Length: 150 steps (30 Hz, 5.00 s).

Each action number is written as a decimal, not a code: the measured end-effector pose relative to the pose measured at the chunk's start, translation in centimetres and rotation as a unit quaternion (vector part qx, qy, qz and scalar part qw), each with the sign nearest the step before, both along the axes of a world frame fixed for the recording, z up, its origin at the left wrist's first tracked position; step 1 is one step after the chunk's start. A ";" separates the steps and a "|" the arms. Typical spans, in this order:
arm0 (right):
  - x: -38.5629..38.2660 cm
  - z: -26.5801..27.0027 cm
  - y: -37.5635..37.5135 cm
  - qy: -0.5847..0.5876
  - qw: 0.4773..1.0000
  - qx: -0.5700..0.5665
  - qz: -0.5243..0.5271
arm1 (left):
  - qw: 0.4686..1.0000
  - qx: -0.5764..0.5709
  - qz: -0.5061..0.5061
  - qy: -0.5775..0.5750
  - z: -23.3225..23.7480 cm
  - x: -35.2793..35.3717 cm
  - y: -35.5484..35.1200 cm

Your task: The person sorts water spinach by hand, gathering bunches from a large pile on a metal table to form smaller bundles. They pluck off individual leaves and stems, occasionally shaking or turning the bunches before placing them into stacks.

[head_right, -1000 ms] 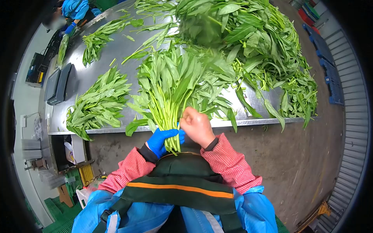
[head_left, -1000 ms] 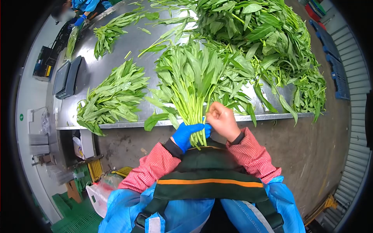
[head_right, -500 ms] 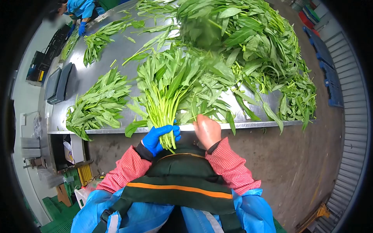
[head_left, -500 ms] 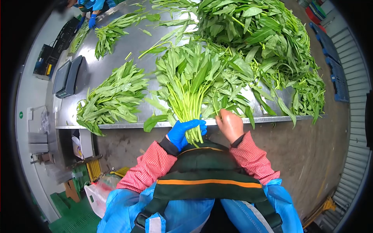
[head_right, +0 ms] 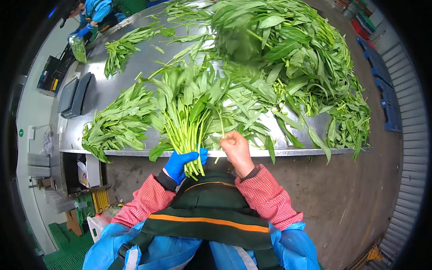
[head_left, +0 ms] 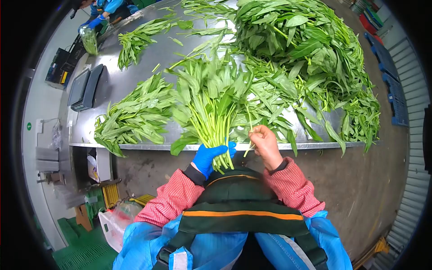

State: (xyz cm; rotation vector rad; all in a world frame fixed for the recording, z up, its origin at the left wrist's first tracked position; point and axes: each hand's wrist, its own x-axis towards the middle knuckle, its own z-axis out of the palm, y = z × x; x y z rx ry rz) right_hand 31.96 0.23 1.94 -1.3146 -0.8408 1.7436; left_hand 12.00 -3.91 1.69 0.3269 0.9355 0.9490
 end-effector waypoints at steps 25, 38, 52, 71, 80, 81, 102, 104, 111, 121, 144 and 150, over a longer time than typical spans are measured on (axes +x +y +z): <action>-1.3 -3.3 0.9 0.021 0.953 0.140 0.269 | 0.999 -0.048 -0.011 0.014 1.1 -0.7 -0.6; -4.5 -1.9 2.4 0.092 0.977 0.010 0.191 | 0.999 -0.007 -0.027 0.039 2.9 -2.8 -0.3; -9.1 2.6 6.6 0.104 0.984 0.065 0.128 | 0.338 0.391 -0.159 0.841 4.7 -19.9 6.8; -21.1 3.2 17.5 0.253 0.955 -0.011 0.157 | 0.649 0.262 0.101 0.707 2.6 -44.8 11.9; -24.4 -1.4 15.1 0.171 0.973 -0.088 0.130 | 0.343 0.351 0.115 0.864 9.4 -51.9 26.7; -24.5 -1.9 15.0 0.160 0.973 -0.093 0.138 | 0.314 0.341 0.113 0.879 9.5 -52.7 28.6; -22.9 0.0 17.3 -0.371 0.818 0.278 0.342 | 0.227 0.028 -0.192 0.955 -5.6 -58.6 34.2; -19.8 2.8 17.6 -0.356 0.843 0.257 0.310 | 0.192 0.030 -0.171 0.966 -1.5 -52.7 33.1; -2.9 9.5 21.1 -0.396 0.812 0.428 -0.028 | 0.478 0.377 -0.115 0.785 -0.1 -39.0 29.0; 26.7 15.8 32.4 -0.758 0.567 0.309 -0.092 | 0.689 0.341 -0.203 0.607 -0.2 -6.6 15.8; 31.6 20.1 39.3 -0.556 0.748 0.357 0.063 | 0.825 0.205 -0.224 0.476 -0.6 9.4 13.7; 32.9 16.0 42.0 -0.521 0.796 0.275 0.138 | 0.837 0.179 -0.221 0.468 -1.6 8.9 13.3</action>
